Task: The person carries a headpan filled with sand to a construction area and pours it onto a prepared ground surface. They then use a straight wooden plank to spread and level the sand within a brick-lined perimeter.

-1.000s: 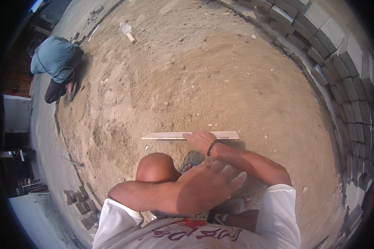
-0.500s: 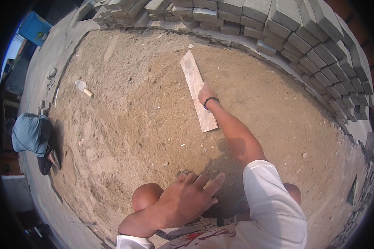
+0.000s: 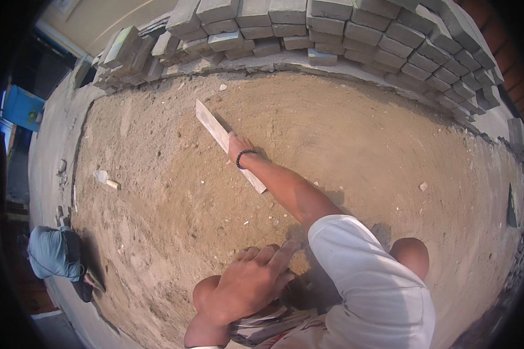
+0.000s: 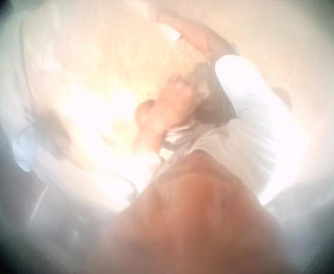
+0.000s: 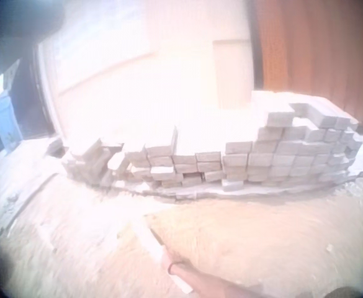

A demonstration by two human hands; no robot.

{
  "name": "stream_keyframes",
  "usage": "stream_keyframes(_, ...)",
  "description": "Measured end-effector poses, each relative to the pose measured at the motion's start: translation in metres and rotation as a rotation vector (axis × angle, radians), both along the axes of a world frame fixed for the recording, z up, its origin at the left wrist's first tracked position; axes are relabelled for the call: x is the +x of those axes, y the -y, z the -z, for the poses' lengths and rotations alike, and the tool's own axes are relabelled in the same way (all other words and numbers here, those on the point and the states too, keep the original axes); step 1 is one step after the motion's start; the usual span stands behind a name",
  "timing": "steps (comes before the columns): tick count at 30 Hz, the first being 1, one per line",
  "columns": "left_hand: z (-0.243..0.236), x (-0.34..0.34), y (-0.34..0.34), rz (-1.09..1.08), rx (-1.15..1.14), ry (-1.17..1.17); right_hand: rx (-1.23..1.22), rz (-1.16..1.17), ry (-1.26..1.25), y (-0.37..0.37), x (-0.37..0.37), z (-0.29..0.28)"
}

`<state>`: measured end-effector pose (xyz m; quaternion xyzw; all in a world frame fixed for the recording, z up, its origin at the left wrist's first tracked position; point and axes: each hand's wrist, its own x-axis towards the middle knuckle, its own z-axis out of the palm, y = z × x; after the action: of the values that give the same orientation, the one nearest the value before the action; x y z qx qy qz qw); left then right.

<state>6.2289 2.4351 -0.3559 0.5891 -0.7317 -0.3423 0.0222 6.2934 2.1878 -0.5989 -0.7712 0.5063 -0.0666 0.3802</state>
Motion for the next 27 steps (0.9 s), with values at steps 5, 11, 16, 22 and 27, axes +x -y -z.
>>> stream_keyframes(5, 0.003, 0.004, 0.005, -0.010, 0.012, -0.026, -0.006, 0.463, -0.121, 0.072, -0.131, 0.036)
stream_keyframes(11, 0.008, 0.006, 0.006, 0.036, -0.016, -0.028, -0.153, 0.810, -0.325, 0.084, -0.392, 0.043)
stream_keyframes(16, 0.013, -0.005, 0.014, 0.083, -0.025, -0.073, -0.364, 0.895, -0.247, 0.059, -0.451, 0.036)
stream_keyframes(22, 0.009, -0.023, 0.023, 0.094, -0.011, -0.039, -0.223, 0.423, -0.006, 0.035, -0.280, 0.004)
stream_keyframes(27, 0.014, -0.044, 0.044, 0.031, 0.068, -0.003, 0.024, 0.299, -0.135, 0.055, -0.280, 0.009)
